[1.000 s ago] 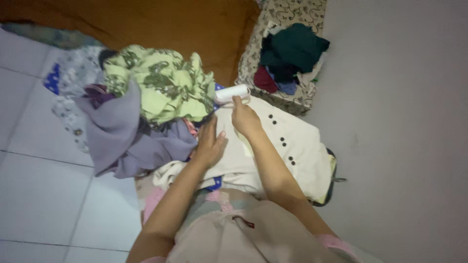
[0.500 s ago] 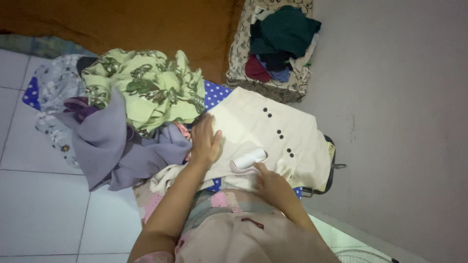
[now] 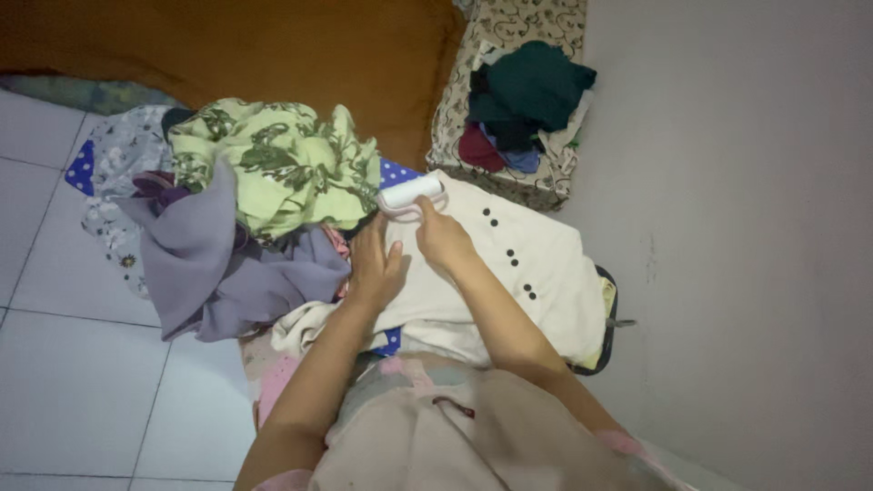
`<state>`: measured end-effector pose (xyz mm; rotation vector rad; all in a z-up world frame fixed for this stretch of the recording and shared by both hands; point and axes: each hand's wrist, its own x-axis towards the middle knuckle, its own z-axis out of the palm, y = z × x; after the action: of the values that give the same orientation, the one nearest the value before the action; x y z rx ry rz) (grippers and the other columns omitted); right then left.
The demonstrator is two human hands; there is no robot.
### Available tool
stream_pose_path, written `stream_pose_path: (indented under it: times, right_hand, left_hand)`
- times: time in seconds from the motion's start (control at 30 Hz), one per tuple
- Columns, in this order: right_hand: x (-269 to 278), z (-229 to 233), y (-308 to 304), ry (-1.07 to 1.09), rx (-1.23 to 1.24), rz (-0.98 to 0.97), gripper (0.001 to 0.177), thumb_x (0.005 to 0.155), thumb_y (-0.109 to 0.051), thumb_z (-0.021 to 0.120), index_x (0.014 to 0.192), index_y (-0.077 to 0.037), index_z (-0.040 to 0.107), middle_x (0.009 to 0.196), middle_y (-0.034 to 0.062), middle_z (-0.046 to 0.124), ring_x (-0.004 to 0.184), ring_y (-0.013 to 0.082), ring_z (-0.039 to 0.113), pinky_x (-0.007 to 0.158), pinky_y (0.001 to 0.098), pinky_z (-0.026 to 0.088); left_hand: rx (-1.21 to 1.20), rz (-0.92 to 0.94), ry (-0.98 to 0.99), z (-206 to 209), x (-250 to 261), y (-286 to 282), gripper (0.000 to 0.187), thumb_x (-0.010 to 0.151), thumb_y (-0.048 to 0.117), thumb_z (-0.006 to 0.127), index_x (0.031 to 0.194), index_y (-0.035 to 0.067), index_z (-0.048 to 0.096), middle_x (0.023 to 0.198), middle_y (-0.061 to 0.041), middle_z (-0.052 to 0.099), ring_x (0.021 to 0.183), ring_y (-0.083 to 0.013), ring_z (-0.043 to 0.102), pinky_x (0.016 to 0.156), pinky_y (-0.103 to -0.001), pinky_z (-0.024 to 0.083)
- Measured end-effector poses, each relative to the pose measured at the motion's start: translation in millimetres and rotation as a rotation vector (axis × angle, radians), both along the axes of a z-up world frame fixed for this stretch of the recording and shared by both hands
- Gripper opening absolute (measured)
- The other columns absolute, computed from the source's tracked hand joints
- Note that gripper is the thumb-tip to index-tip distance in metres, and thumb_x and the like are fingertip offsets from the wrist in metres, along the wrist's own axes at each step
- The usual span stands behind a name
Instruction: The person uses a lint roller to remove lint from several pieces of clothing on an ironing board. They roll the sticky roller over a dark garment, then a light-colored buttoned shirt, repeatedly rolling and pressing to collect debris.
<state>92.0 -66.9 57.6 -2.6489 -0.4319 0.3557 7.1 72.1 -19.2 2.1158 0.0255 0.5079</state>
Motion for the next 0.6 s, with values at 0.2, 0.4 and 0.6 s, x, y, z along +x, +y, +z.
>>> stream_pose_path:
  times: [0.2,0.4,0.6]
  right_hand:
    - [-41.1,10.5,-33.3,0.085,-0.003,-0.029,0.053,0.091,-0.016,0.053,0.143,-0.017,0.045,0.087,0.0292,0.070,0.083,0.0475,0.068,0.076,0.0595,0.051]
    - [-125.1,42.0,-106.1,0.228,-0.073,0.003,0.054,0.087,-0.015,0.058,0.140,-0.018,0.049,0.082,0.0264,0.070,0.080,0.0455,0.068,0.074,0.0578,0.052]
    - [-125.8,43.3,-104.2,0.259,-0.075,-0.036,0.053,0.086,-0.014,0.057,0.138,-0.019,0.052,0.082,0.0262,0.070,0.080,0.0442,0.070,0.075,0.0565,0.053]
  left_hand:
    - [-0.003,-0.015,0.032,-3.3,0.6,1.1,0.058,0.095,0.024,0.059,0.146,-0.003,0.045,0.139,-0.028,0.054,0.127,-0.0460,0.050,0.111,-0.053,0.035]
    - [0.086,-0.048,-0.075,-8.6,1.5,3.3,0.062,0.100,0.030,0.055,0.147,-0.008,0.041,0.140,-0.030,0.052,0.128,-0.0469,0.048,0.111,-0.054,0.034]
    - [0.028,-0.053,-0.025,-4.4,2.3,4.5,0.060,0.102,0.029,0.051,0.150,-0.006,0.042,0.144,-0.030,0.052,0.133,-0.0470,0.047,0.114,-0.053,0.032]
